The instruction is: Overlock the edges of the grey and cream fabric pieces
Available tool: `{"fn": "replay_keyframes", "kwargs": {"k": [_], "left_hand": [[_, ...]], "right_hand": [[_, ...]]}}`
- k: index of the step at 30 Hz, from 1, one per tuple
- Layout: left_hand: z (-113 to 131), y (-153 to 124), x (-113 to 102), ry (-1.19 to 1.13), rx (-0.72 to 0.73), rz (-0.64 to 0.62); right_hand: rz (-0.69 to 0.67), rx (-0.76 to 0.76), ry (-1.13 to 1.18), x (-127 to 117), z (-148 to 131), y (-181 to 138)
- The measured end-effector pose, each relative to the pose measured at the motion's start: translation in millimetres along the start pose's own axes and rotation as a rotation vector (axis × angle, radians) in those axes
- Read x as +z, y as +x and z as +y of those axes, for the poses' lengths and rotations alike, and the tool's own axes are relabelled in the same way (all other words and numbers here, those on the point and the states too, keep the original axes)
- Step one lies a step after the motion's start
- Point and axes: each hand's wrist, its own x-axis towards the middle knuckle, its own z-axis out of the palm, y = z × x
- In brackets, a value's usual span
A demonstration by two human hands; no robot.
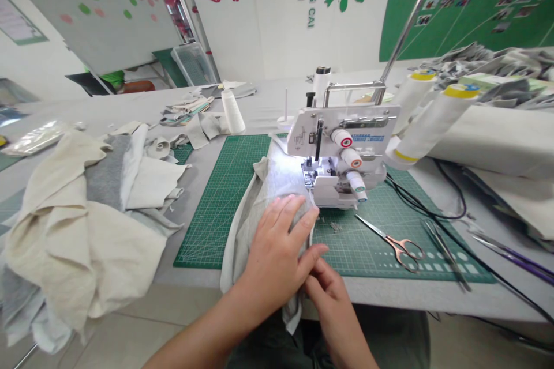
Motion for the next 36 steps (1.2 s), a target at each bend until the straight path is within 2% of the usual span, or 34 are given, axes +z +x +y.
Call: {"fn": "replay_keyframes", "kwargs": {"k": [11,18,23,30,36], "left_hand": [[-6.1,7.7,0.2,0.033,-0.003,-0.004],[-9.4,14.4,1.9,0.061,0.007,-0.005],[-12.2,19.6,2.5,0.078,0.011,-0.012],[2.1,1.1,-3.7,0.018,0.052,-0.005],[9.9,-7.0,-2.9,0.001,0.01,-0.02]], "right_hand": [[-0.05,-0.024,-0.032,-0.8,8.9,1.8],[-0.032,-0.017,-0.054,-0.7,8.7,2.1],[0.028,0.0,-0.014,-2.1,6.2,1.5],[0.062,-0.026,-0.037,-1.9,6.5,2.9],[0.04,-0.006,-0.018,-0.3,6.0,1.6]]}}
